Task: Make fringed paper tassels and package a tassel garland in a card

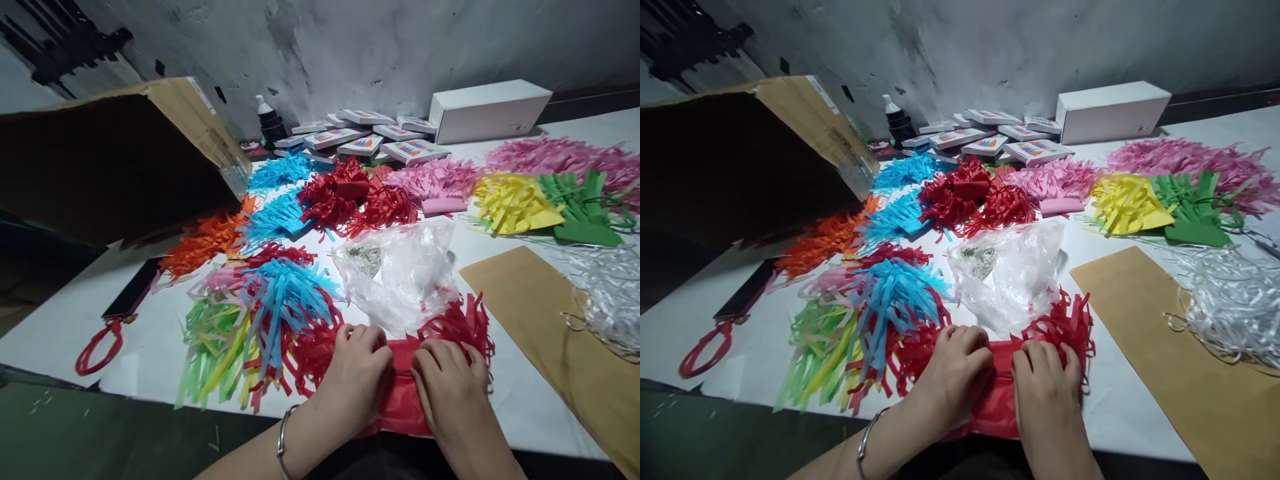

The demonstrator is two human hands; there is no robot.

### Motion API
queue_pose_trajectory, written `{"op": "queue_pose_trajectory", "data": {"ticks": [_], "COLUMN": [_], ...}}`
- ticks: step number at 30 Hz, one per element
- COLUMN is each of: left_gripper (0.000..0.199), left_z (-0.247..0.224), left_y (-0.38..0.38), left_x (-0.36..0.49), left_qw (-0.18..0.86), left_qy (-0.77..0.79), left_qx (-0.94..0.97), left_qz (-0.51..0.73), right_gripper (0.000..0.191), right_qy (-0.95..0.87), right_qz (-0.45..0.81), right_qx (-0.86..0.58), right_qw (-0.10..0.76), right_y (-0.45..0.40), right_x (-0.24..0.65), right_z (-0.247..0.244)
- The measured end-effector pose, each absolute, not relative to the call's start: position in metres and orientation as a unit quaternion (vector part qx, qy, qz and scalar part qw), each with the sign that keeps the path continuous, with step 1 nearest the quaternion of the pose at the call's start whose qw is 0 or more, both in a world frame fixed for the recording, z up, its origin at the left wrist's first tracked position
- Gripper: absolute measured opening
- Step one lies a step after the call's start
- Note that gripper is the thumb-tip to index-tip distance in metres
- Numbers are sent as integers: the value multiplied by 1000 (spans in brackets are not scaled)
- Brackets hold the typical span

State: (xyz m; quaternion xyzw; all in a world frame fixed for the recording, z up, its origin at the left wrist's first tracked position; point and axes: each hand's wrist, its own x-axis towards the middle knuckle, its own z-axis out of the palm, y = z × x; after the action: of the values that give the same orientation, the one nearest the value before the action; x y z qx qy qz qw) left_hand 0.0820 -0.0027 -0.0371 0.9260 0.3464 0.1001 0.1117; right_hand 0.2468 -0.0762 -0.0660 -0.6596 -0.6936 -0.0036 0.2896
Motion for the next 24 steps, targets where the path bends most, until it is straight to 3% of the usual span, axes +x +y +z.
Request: {"op": "queue_pose_trajectory", "data": {"ticks": [8, 14, 19, 24], "left_gripper": [6, 13, 6, 9], "left_z": [-29, -25, -26, -25], "left_y": [6, 19, 8, -17], "left_x": [87, 97, 87, 77], "left_qw": [5, 72, 96, 111], "left_qy": [169, 206, 237, 146], "left_qx": [985, 976, 963, 976], "left_qz": [36, 12, 87, 118], "right_gripper": [29, 29, 29, 22], "right_qy": [-730, -763, -779, -678], "right_qz": [4, -57, -102, -41], "right_qx": [-590, -572, -566, -619], "right_qw": [345, 296, 247, 394], "right_y": [-81, -78, -74, -67], "right_x": [251, 248, 245, 245], "right_z": [-70, -64, -63, -67]}}
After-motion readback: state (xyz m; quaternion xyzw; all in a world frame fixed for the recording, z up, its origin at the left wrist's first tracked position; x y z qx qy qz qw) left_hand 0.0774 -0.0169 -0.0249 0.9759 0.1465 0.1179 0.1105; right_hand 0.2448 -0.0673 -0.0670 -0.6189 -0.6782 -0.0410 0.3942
